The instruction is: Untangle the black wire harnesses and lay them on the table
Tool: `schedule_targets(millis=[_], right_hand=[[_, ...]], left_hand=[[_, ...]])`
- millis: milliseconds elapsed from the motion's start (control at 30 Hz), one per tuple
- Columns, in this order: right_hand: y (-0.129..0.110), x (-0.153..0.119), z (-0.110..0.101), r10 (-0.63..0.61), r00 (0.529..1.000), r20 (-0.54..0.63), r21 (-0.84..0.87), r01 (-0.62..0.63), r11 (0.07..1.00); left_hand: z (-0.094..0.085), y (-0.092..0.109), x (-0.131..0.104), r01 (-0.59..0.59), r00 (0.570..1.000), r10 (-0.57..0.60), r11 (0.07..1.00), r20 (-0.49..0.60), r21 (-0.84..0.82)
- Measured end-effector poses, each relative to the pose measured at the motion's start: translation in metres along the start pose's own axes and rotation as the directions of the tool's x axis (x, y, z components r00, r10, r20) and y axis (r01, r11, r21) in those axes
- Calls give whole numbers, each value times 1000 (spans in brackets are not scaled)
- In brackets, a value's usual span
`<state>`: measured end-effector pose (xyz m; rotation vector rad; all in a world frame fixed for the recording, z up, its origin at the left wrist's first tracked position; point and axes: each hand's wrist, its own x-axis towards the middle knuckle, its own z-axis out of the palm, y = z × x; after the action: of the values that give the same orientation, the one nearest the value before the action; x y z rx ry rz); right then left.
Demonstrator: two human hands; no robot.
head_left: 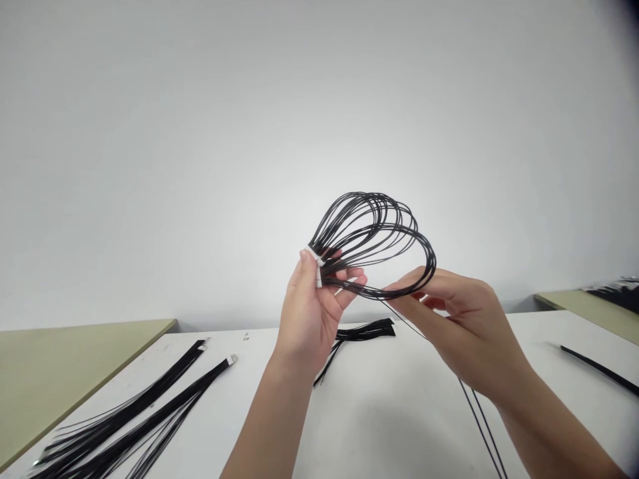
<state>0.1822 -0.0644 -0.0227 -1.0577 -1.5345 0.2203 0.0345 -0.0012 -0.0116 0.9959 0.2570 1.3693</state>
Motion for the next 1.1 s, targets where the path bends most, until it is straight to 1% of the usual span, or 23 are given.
schedule_targets(millis=[133, 200, 267, 400, 500, 600, 800, 900, 1000, 1100], right_hand=[[2, 0, 0, -14, 998, -55, -20, 13, 1000], [3, -1, -1, -1, 999, -54, -24, 0, 1000], [4, -1, -2, 35, 999, -9, -27, -35, 999], [2, -1, -5, 123, 980, 157, -28, -120, 992], [0, -1, -5, 147, 969, 196, -43, -142, 989], [-1, 0, -4, 142, 967, 210, -74, -129, 989], [0, 0, -5, 99, 978, 181, -108, -81, 991], [-1, 0, -5, 76, 985, 155, -99, -61, 993], [-2, 0, -3, 38, 993, 109, -76, -29, 997], [-1, 0, -1, -10, 999, 33, -71, 12, 997]], left_hand=[[-2, -1, 1, -10, 1000, 10, 1000, -11, 4], [-3, -1, 2, -15, 1000, 16, 1000, -13, 6], [-3, -1, 2, -20, 1000, 20, 1000, -10, 6], [-4, -1, 2, -27, 1000, 26, 1000, 10, 12], [-3, -1, 3, -33, 999, 33, 999, 18, 7], [-3, -1, 3, -31, 999, 31, 999, 5, 6], [-2, -1, 1, -21, 1000, 21, 1000, -13, 22], [-2, -2, 1, -18, 1000, 18, 999, -16, 27], [-2, -2, 1, -19, 1000, 20, 999, -13, 27], [-2, -1, 1, -10, 1000, 10, 999, 0, 31]])
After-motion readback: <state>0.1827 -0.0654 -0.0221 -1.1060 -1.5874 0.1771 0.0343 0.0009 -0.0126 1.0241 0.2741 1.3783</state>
